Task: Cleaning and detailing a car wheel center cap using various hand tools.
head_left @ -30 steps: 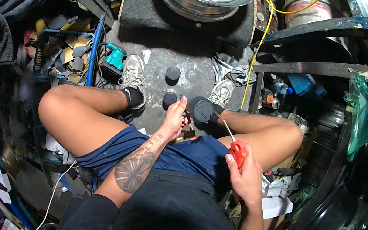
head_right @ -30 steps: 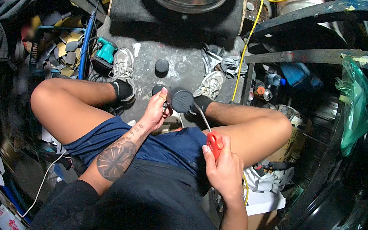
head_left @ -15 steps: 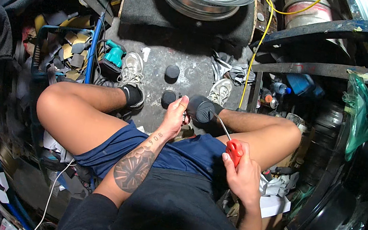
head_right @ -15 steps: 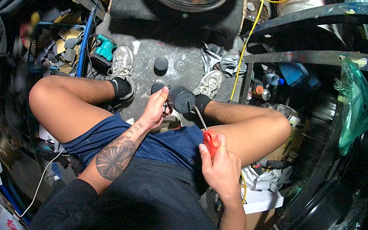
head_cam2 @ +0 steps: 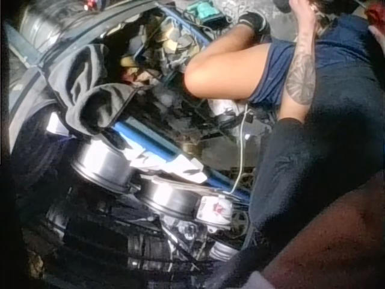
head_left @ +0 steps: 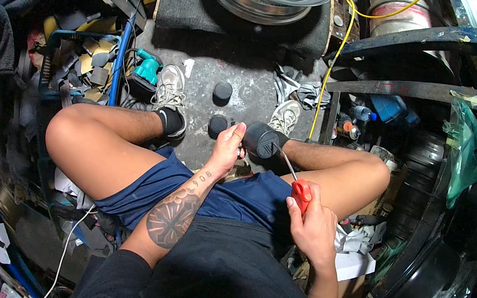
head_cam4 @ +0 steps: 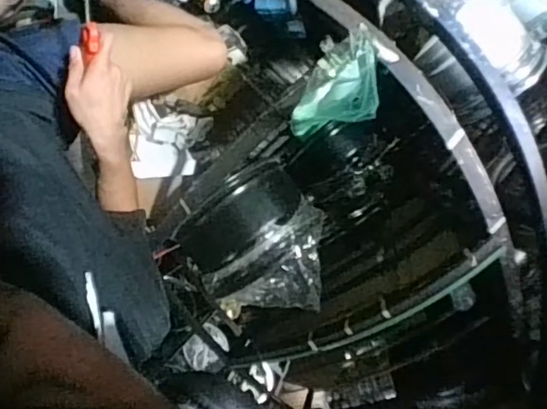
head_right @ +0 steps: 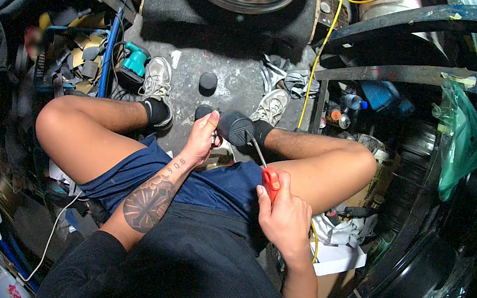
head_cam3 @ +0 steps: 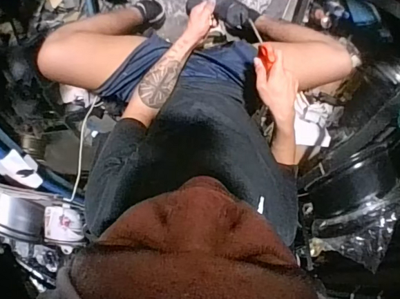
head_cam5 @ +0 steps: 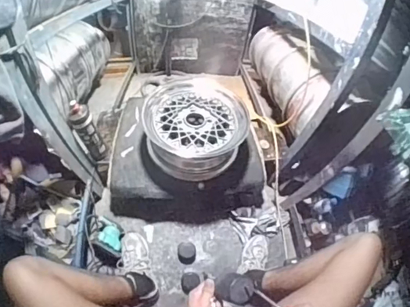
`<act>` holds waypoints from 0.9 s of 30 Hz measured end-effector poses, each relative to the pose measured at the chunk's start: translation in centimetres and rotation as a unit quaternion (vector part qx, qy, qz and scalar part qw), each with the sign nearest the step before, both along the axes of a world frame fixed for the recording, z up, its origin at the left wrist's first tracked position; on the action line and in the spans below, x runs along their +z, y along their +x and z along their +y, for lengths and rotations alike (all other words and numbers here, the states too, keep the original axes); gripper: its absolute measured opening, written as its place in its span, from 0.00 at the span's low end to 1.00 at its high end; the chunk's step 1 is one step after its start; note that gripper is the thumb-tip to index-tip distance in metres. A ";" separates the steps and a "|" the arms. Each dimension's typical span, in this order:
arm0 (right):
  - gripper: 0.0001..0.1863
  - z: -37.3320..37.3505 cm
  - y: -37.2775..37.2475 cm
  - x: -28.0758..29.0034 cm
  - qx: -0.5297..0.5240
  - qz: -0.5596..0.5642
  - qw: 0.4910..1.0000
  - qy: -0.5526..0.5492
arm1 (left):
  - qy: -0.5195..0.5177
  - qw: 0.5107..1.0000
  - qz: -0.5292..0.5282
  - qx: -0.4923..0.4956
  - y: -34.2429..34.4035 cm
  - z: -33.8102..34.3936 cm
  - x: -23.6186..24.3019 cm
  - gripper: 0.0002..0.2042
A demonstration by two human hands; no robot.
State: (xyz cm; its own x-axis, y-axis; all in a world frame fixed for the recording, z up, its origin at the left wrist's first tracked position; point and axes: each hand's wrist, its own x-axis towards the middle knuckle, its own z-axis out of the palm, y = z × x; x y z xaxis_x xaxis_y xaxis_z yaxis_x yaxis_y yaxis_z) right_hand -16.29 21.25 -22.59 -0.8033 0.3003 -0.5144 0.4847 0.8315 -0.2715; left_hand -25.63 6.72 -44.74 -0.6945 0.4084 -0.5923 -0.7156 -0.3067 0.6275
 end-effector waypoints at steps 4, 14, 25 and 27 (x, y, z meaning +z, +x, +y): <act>0.19 -0.1 0.0 0.0 0.002 0.004 1.000 0.001 | -0.009 1.000 0.011 -0.007 0.0 -0.1 -0.2 0.21; 0.19 0.1 -0.1 -0.2 0.008 -0.001 1.000 0.023 | -0.012 1.000 0.009 -0.013 0.1 0.0 -0.5 0.21; 0.20 -0.5 0.4 -0.3 -0.012 -0.018 1.000 0.002 | 0.031 0.997 -0.065 0.042 -0.5 -0.7 0.3 0.21; 0.20 -0.5 1.1 -0.3 -0.075 0.030 0.985 -0.150 | 0.063 0.988 -0.122 0.068 -1.1 -1.1 0.8 0.20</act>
State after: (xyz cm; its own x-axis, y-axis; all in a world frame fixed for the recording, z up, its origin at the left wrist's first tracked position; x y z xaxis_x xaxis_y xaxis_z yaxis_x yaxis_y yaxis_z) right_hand -15.23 20.71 -22.90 -0.7926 0.2594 -0.5518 0.5721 0.6295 -0.5259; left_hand -26.70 5.61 -43.93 -0.5905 0.4014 -0.7001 -0.7877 -0.4755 0.3918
